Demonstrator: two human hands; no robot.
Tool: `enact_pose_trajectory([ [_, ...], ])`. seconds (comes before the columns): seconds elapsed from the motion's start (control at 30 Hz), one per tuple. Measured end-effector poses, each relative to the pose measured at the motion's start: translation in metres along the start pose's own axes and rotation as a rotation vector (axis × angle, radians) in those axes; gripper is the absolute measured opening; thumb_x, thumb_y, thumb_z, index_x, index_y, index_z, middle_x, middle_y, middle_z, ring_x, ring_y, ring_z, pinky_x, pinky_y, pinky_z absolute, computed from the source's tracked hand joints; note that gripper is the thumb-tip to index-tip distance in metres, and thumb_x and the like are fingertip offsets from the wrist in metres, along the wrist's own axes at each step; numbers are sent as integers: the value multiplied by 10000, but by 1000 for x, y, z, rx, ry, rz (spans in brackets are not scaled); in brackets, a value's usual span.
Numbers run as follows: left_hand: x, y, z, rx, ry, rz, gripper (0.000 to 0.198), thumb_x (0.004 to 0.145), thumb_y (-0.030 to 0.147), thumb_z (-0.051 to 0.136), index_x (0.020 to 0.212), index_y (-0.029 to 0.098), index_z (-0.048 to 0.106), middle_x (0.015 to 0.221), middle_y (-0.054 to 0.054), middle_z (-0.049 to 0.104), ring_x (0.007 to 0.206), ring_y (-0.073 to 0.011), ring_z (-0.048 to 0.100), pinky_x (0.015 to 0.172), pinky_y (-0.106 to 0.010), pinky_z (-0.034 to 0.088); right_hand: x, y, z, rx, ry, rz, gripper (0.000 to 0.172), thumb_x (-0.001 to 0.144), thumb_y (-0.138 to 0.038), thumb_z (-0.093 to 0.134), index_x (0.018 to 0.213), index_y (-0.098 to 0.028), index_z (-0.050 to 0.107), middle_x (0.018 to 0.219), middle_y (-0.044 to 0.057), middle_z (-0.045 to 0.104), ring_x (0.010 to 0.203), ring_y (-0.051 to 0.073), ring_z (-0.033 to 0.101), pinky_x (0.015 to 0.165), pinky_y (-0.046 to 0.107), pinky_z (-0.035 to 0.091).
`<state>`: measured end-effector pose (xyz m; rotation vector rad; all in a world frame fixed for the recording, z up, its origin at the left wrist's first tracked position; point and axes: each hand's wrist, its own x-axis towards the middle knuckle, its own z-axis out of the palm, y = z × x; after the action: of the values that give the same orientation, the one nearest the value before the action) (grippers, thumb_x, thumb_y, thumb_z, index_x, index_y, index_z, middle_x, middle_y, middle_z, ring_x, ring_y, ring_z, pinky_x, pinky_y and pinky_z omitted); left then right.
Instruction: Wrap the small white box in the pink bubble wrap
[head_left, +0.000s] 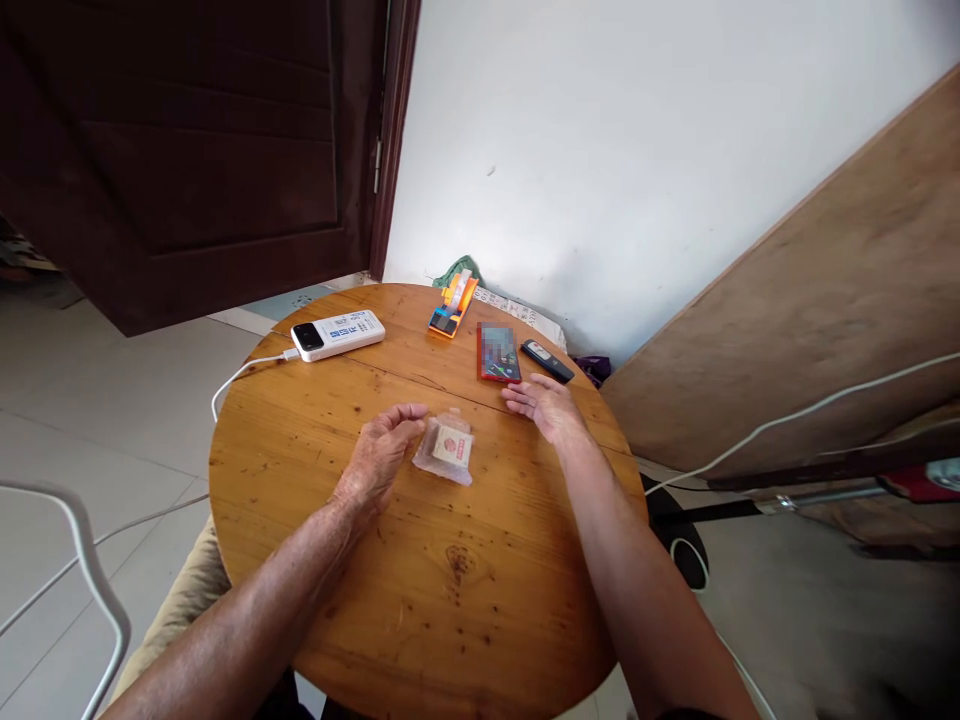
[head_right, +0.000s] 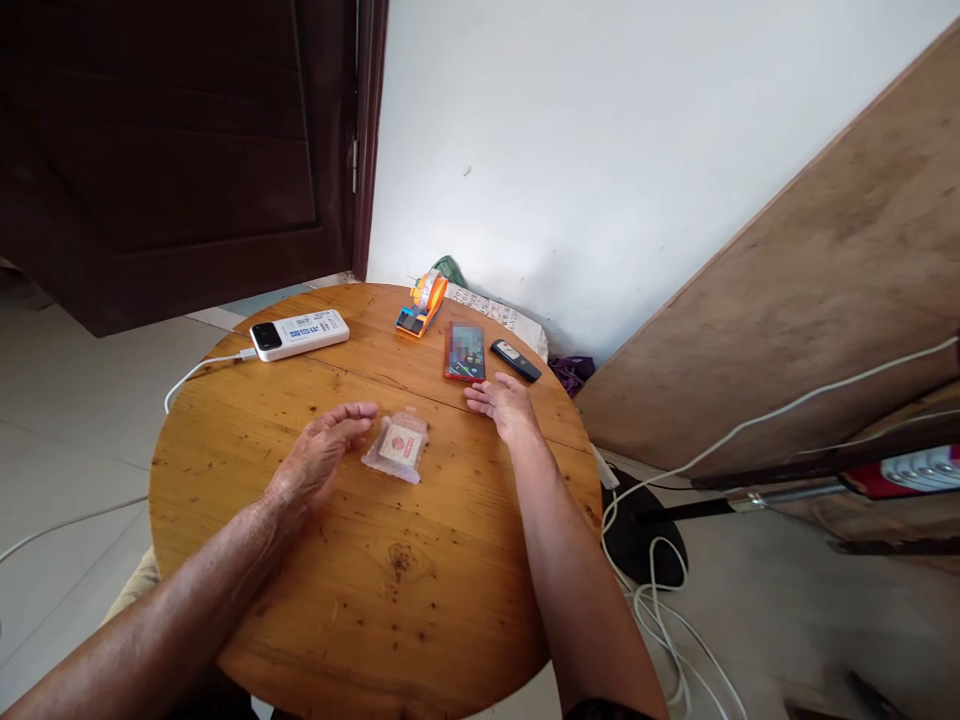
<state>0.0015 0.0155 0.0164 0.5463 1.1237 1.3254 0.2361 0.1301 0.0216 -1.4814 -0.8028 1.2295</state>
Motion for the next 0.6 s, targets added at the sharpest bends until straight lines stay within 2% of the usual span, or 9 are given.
enact_pose_trajectory([
  [0.1,1,-2,-3,85,-63,22,374,525,259,690,883,149,693,782,-11,676,766,-165,599,757,-295,462,1,-1,3,-4,-5,-23,261,851,-10,552,1028,-191,487,728,22,703,715,174,746,608,274,623],
  [0.17,2,-2,-6,161,-120,50,408,531,215,653,932,152,692,876,-38,709,911,-208,635,834,-318,485,0,-4,2,-33,-9,-35,290,829,-32,579,1053,-195,491,743,15,705,670,179,733,548,274,602],
  [0.27,1,3,-8,259,-247,67,488,544,166,624,1030,166,667,1016,-64,737,1053,-243,650,926,-356,501,-9,-5,-4,-101,-2,-57,339,776,-84,646,1073,-198,528,724,0,699,513,153,654,410,228,492],
  [0.33,-1,6,-7,316,-350,58,541,559,152,608,1098,172,637,1050,-68,745,1025,-244,675,922,-376,519,-21,-3,-7,-196,-63,-85,247,760,-162,689,988,-190,597,736,14,700,489,126,610,393,203,428],
  [0.4,-4,7,-6,369,-421,70,558,575,147,589,1132,172,615,1066,-73,746,982,-238,693,907,-386,531,-35,3,-4,-340,-203,-124,156,771,-296,703,866,-183,651,790,42,710,542,118,601,411,197,390],
  [0.5,-4,2,-6,472,-423,123,552,596,140,576,1146,165,604,1121,-89,726,976,-232,693,916,-394,528,-52,13,10,-551,-360,-217,308,804,-487,640,741,-187,664,774,46,691,596,130,560,433,217,322],
  [0.6,0,-7,-7,587,-362,202,553,618,131,589,1170,156,600,1172,-107,698,1040,-239,675,964,-409,504,-58,22,30,-751,-351,-355,439,830,-552,579,584,-189,589,593,11,585,574,133,488,485,252,287],
])
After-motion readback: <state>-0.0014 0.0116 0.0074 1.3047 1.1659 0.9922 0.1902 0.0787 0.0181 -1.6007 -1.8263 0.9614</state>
